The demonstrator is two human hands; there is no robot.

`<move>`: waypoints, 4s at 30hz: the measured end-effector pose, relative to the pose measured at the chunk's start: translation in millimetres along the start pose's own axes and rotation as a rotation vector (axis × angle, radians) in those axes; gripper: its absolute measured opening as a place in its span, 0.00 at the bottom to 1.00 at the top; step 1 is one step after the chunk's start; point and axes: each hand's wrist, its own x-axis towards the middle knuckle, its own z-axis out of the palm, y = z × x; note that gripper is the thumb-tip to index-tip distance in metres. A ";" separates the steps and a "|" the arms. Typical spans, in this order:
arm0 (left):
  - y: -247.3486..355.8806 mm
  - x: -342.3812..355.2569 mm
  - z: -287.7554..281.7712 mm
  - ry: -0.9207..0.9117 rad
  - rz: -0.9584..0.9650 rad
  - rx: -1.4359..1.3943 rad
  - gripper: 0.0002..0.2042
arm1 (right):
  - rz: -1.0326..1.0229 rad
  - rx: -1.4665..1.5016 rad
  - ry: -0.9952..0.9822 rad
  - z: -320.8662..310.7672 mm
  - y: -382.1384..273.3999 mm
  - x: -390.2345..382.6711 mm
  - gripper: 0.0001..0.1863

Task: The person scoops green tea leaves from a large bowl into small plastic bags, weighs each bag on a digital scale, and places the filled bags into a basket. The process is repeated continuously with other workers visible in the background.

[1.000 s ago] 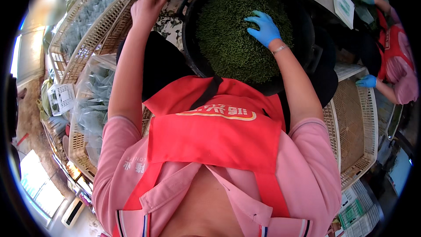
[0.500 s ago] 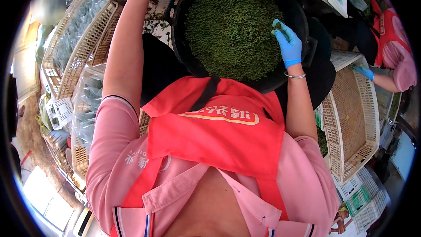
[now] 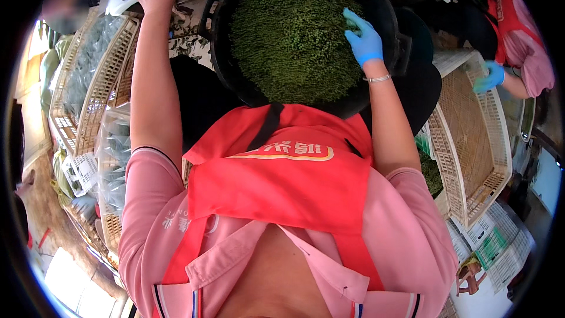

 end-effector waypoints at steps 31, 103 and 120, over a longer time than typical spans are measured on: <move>66.0 -40.4 -38.9 0.345 -0.234 -0.391 0.11 | -0.079 0.982 0.253 -98.4 -178.4 157.8 0.11; 44.8 -79.2 -45.8 -0.399 -0.680 -0.490 0.07 | -0.830 -0.935 -0.783 189.7 -97.7 32.4 0.38; 113.8 -107.4 -6.9 -0.457 -0.425 -0.513 0.10 | 0.517 0.804 -0.260 15.6 -94.2 27.4 0.16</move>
